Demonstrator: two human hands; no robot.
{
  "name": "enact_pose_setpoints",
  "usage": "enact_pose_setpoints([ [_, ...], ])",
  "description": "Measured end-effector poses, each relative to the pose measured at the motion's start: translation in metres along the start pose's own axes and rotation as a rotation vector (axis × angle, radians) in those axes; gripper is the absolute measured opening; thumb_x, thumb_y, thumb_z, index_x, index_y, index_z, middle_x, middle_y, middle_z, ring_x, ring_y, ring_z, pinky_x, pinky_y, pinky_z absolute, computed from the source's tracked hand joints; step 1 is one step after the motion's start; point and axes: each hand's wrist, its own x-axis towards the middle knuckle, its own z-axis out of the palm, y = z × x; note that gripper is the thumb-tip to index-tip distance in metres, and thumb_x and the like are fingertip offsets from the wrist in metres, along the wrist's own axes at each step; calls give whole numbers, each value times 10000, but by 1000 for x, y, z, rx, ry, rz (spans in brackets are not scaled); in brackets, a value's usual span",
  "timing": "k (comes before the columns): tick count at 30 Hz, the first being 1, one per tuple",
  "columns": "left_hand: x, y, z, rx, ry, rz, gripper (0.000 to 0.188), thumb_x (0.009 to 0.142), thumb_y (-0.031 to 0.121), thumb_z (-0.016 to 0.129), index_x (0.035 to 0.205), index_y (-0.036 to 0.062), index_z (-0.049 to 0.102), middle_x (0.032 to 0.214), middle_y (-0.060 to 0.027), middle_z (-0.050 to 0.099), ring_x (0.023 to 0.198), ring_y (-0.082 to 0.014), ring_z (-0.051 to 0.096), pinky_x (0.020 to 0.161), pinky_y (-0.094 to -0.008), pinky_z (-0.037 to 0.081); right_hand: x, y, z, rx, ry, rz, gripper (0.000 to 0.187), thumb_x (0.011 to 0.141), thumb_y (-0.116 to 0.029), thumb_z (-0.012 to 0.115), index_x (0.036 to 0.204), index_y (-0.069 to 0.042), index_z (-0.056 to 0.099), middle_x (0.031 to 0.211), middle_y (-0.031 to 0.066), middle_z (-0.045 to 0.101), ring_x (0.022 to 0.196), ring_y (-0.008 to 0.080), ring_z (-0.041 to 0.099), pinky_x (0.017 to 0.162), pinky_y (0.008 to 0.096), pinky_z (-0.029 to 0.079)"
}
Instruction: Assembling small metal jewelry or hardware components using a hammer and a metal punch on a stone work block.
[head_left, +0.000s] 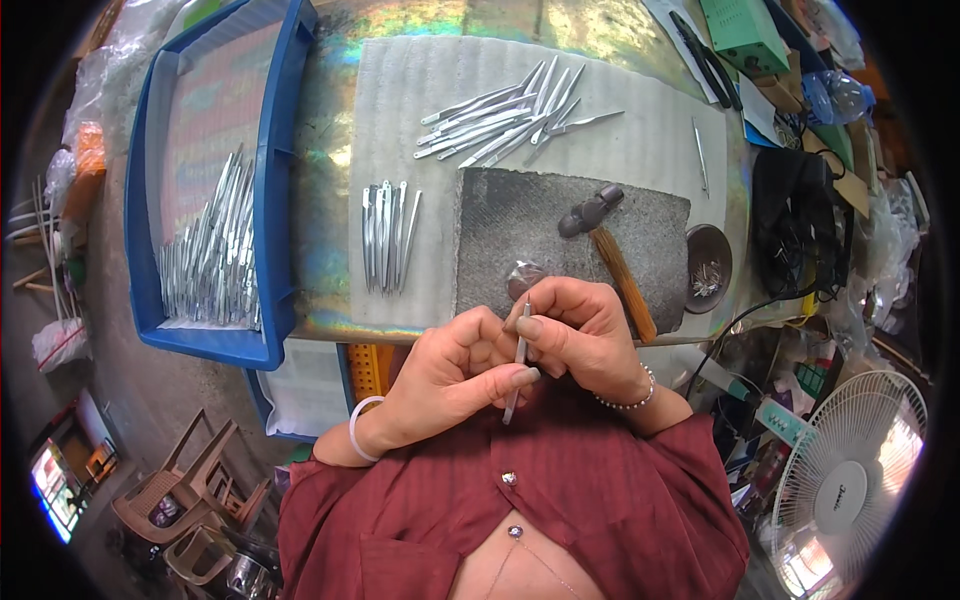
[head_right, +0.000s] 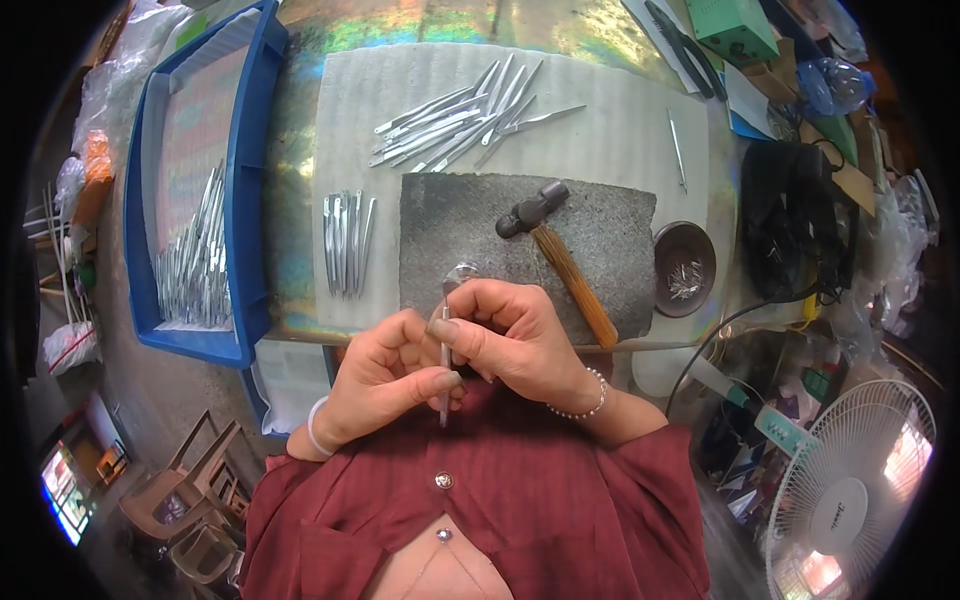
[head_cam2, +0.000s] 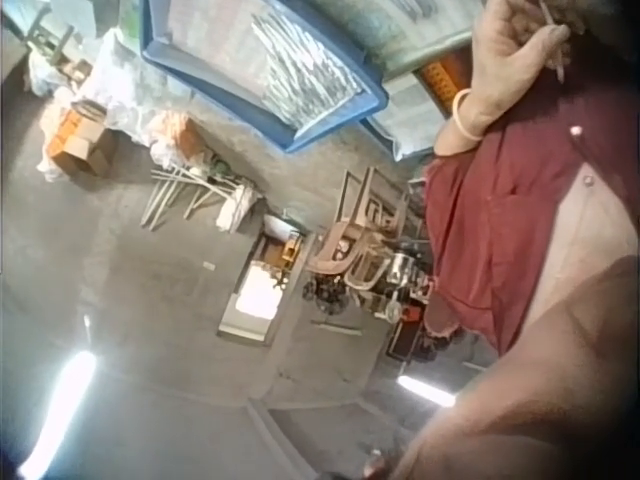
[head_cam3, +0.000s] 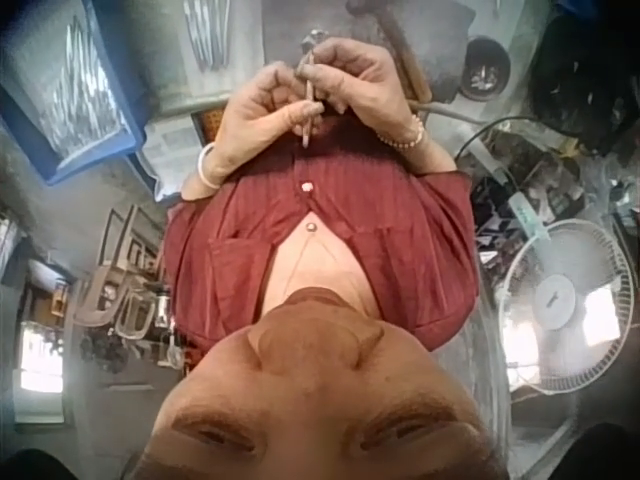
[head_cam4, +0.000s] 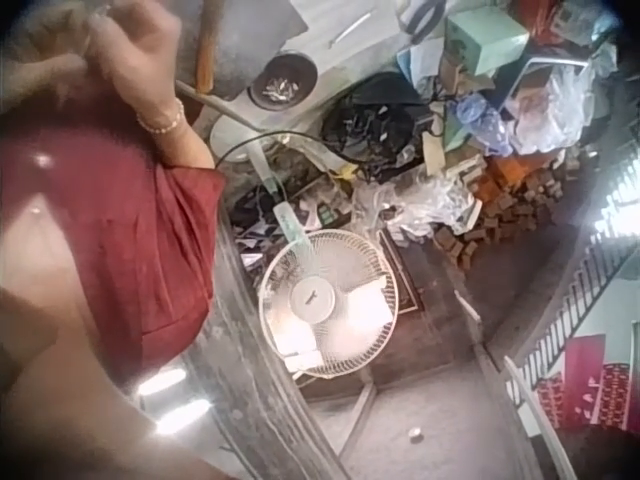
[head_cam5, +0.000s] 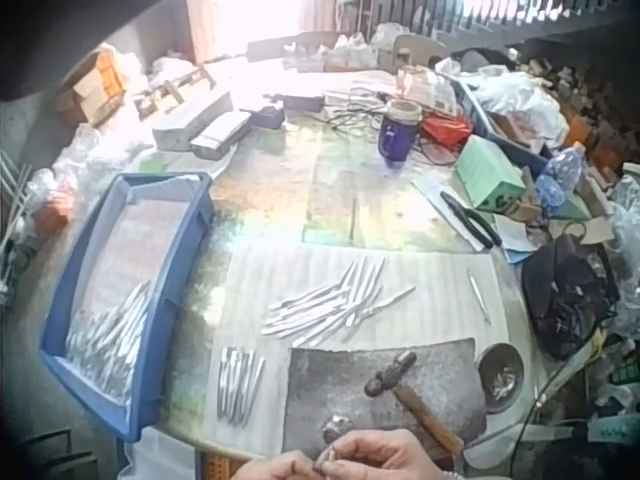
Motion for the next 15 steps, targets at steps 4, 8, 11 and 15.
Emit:
enact_pose_setpoints([
  [4, -2, -5, 0, 71, 37, 38, 161, 877, 38, 628, 897, 9, 471, 721, -37, 627, 658, -59, 594, 548, -210, 468, -2, 3, 0, -1, -2, -12, 125, 927, -103, 559, 949, 15, 593, 705, 2, 571, 533, 20, 456, 460, 167, 349],
  [8, -4, -8, -1, 142, 85, 44, 185, 856, 51, 659, 879, 14, 479, 669, -25, 623, 607, -41, 582, 526, -197, 446, -2, 4, 2, -3, 4, -14, 130, 929, -105, 557, 956, 16, 596, 713, 6, 571, 529, 22, 451, 459, 169, 347],
  [11, -5, -11, -1, 164, 96, 52, 183, 850, 46, 661, 876, 16, 482, 663, -21, 624, 602, -40, 584, 523, -196, 441, -1, 4, 6, 21, 27, 11, 127, 923, -99, 566, 959, 18, 599, 723, 10, 576, 530, 20, 451, 458, 169, 346],
  [15, -4, -14, -3, 200, 38, 60, 161, 855, 31, 641, 880, 13, 483, 672, -21, 627, 595, -51, 591, 519, -204, 443, 1, 4, 7, 19, 90, 8, 111, 896, -96, 611, 930, 9, 605, 704, 3, 582, 528, 18, 453, 453, 170, 347],
])
